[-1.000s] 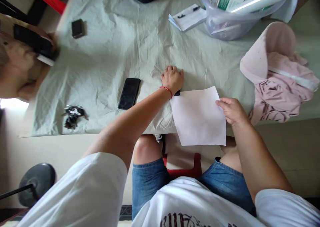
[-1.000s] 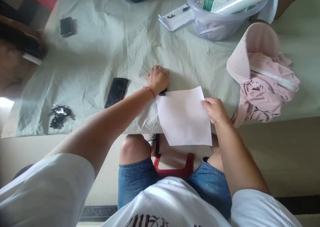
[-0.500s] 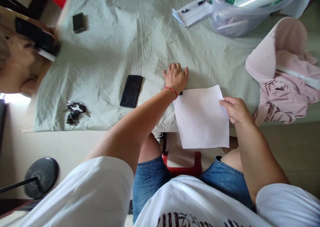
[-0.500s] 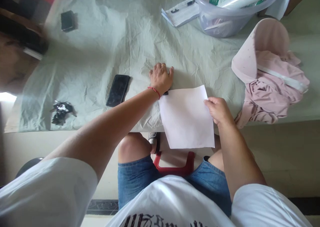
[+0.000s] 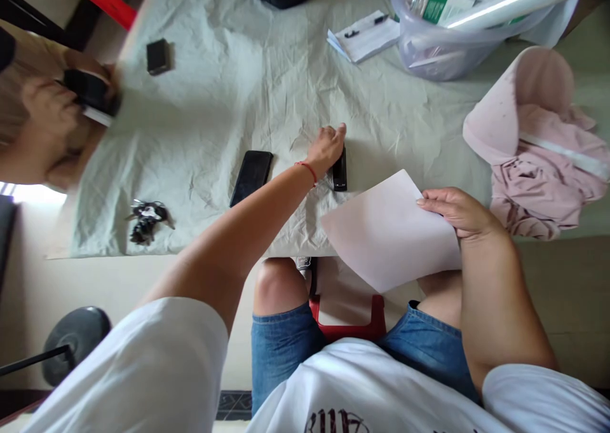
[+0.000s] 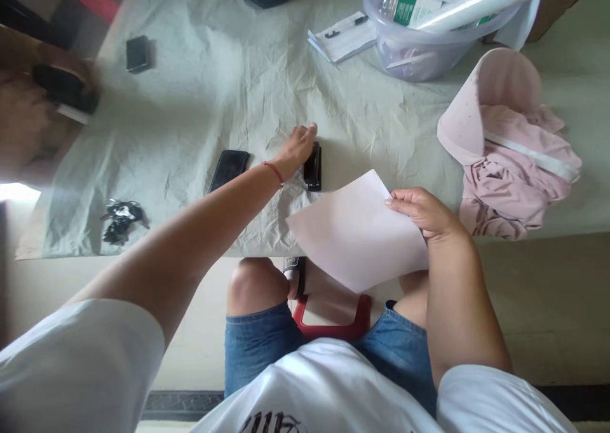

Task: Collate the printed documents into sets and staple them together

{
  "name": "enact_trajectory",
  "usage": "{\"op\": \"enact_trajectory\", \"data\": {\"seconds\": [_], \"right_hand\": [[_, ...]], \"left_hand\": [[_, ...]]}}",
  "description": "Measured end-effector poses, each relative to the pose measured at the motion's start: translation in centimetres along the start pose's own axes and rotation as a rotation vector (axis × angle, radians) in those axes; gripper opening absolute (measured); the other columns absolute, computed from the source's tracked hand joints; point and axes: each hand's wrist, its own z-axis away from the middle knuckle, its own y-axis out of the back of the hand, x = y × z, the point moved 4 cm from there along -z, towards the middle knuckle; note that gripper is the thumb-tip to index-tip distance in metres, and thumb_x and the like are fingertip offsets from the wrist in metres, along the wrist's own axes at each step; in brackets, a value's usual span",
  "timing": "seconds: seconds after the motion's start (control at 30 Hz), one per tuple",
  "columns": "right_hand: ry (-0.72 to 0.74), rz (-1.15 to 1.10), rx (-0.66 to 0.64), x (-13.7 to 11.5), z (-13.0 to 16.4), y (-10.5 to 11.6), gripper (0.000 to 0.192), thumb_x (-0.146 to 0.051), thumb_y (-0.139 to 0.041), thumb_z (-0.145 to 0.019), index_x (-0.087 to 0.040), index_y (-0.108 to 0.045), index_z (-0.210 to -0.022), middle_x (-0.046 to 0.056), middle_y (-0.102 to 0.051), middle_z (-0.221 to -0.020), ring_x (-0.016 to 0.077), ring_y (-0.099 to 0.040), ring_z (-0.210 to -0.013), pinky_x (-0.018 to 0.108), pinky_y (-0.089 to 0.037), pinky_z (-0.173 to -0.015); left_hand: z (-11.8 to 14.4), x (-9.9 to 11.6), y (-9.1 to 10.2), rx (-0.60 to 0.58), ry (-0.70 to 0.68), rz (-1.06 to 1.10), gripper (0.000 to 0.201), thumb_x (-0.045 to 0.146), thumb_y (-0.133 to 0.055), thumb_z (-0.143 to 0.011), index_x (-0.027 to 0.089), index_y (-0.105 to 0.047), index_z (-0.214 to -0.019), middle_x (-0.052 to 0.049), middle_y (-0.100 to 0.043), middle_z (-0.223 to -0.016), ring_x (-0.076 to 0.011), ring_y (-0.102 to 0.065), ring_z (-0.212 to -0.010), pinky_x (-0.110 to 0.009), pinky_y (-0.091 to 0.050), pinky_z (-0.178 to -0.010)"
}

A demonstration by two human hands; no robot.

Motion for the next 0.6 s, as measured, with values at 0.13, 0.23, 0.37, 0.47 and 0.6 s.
{"op": "enact_trajectory", "data": {"seconds": [0.13,0.23,0.37,0.47,0.6], "right_hand": [[0.141,-0.140,-0.011,-1.1,0.5,-1.4,0.048,-0.056,-0.105,-0.065,-0.021,-0.080,-0.086,0.003,-0.078,-0.081,0.0167,-0.068,-0.067,0.027,-0.056,-0.059],[0.242,-0.225,0.097,-1.7,-0.8,-2.4,0.041,-0.051,-0.103,-0.064,-0.025,-0.076,-0.082,0.001,-0.077,-0.080,0.0180,-0.067,-0.066,0.031,-0.058,-0.059],[0.334,-0.270,0.231,-2.3,-3.6,-3.0,0.030,-0.045,-0.093,-0.071,-0.027,-0.070,-0.078,0.000,-0.072,-0.077,0.0197,-0.069,-0.072,0.033,-0.060,-0.066],[0.413,-0.262,0.356,-2.8,-5.3,-2.8,0.028,-0.045,-0.088,-0.073,-0.027,-0.066,-0.076,0.000,-0.069,-0.074,0.0203,-0.068,-0.076,0.033,-0.061,-0.070],[0.513,-0.264,0.505,-3.3,-6.7,-2.5,0.037,-0.044,-0.089,-0.075,-0.026,-0.056,-0.069,-0.003,-0.054,-0.066,0.0144,-0.052,-0.064,0.028,-0.051,-0.063]], "left_hand": [[3.1,-1.5,3.0,0.306,0.150,0.300,0.033,0.047,-0.055,-0.113,0.024,-0.065,-0.092,-0.010,-0.072,-0.100,-0.0297,-0.071,-0.113,-0.047,-0.054,-0.110],[7.9,-0.8,4.5,0.431,0.068,0.544,0.034,0.059,-0.075,-0.101,0.028,-0.066,-0.091,-0.006,-0.072,-0.100,-0.0278,-0.070,-0.111,-0.042,-0.058,-0.101],[13.4,0.1,4.1,0.293,0.178,0.958,0.060,0.086,-0.079,-0.081,0.027,-0.072,-0.083,-0.005,-0.069,-0.076,-0.0291,-0.075,-0.090,-0.039,-0.060,-0.076],[14.9,0.3,2.6,-0.010,0.287,1.163,0.080,0.100,-0.073,-0.072,0.023,-0.081,-0.092,-0.010,-0.077,-0.078,-0.0354,-0.081,-0.091,-0.043,-0.063,-0.073],[14.5,-0.4,2.4,-0.210,0.268,1.167,0.069,0.082,-0.093,-0.068,0.021,-0.086,-0.100,-0.013,-0.086,-0.091,-0.0340,-0.083,-0.087,-0.041,-0.065,-0.074]]}}
